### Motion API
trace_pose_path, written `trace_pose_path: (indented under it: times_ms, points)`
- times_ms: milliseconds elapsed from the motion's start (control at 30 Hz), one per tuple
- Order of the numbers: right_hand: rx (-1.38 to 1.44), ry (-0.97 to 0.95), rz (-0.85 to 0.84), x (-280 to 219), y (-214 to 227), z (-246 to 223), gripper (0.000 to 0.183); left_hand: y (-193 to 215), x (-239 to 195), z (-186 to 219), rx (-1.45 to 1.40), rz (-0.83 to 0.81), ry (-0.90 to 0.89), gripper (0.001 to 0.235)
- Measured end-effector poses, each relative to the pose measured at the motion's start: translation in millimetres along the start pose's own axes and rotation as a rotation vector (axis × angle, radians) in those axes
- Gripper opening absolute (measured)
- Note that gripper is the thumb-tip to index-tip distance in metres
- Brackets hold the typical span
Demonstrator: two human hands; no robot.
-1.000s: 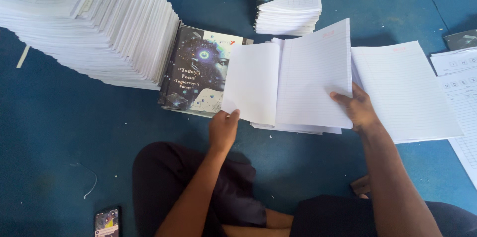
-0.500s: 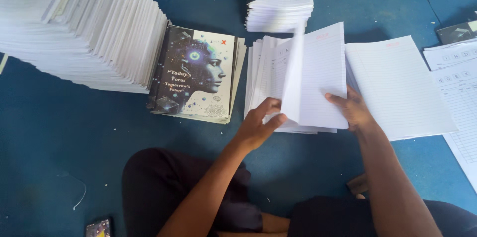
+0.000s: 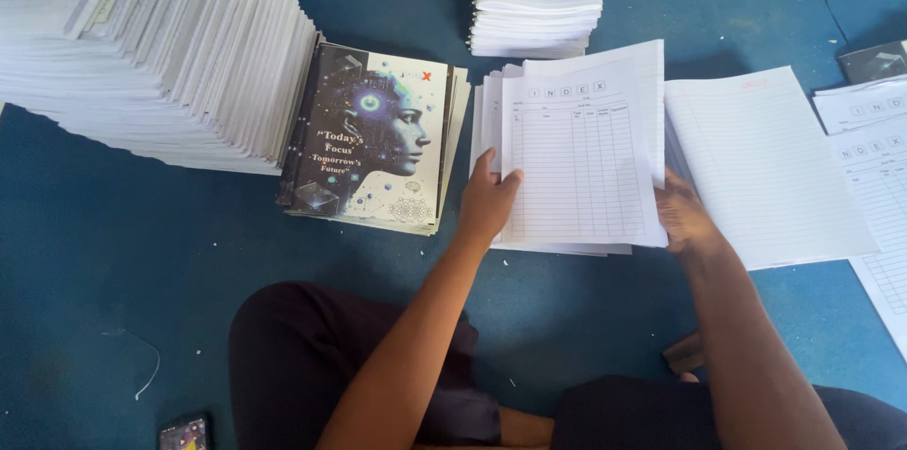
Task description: The person sits on the floor and repeatedly picks up a booklet with a cover titled 'Today's Focus Tomorrow's Future', places it on a stack, then picks up a loose index sheet, folds it, and places it on another stack. This cycle of handling booklets and index sheets continues throughout the clip.
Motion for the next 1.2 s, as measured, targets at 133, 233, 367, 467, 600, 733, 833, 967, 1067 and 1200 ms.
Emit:
trace_pose_path:
  times_ms: [133, 233, 367, 467, 600, 733, 833, 967, 1067, 1200]
  points:
    - [0.008, 0.008, -0.030, -6.2, -6.6, -8.2, 0.072, -8.3, 6.1, -2.0, -0.229, -0.044, 0.132, 0.076]
    - [0.023, 0.011, -0.034, -10.3, -8.7, -10.1, 0.073, -3.8, 10.7, 17.4, -0.297, -0.006, -0.070, 0.069]
    - [-0.028, 0.014, 0.005, -12.4, -7.3, -10.1, 0.071, -8.7, 12.8, 17.4, -0.276, -0.052, -0.048, 0.064]
    - [0.081, 0.079, -0.106, -16.2, -17.8, -16.7, 0.072, -12.1, 11.1, 18.7, -0.281, -0.092, -0.030, 0.065]
    - [-0.063, 0.110, -0.087, -19.4, -20.7, -21.3, 0.072, -10.4, 9.4, 25.4, -0.282, -0.115, -0.067, 0.067]
    - [-0.024, 0.085, -0.114, -21.7, -25.0, -21.1, 0.067, -6.9, 9.5, 28.2, -0.237, -0.110, -0.059, 0.071]
    - [-0.008, 0.077, -0.099, -21.6, -25.7, -20.4, 0.065, -5.4, 10.2, 28.9, -0.254, -0.117, -0.037, 0.073]
    - [0.027, 0.064, -0.089, -22.8, -27.6, -18.7, 0.064, -1.8, 15.4, 32.7, -0.249, -0.110, -0.058, 0.073]
    - [0.008, 0.073, -0.081, -25.9, -29.9, -20.7, 0.063, 0.5, 18.3, 34.1, -0.258, -0.101, -0.077, 0.073]
    - [-0.026, 0.067, -0.063, -30.0, -33.7, -24.4, 0.064, 2.0, 21.4, 35.3, -0.304, -0.098, -0.103, 0.073]
Point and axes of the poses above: each hand's wrist, its own x-axis towards the middle knuckle, its own y-axis out of the back of the hand, z = x × y, the point moved 9 cm from there along x, towards the middle knuckle, and after that the axes turned 3 degrees about -y, right-handed, at the moved point
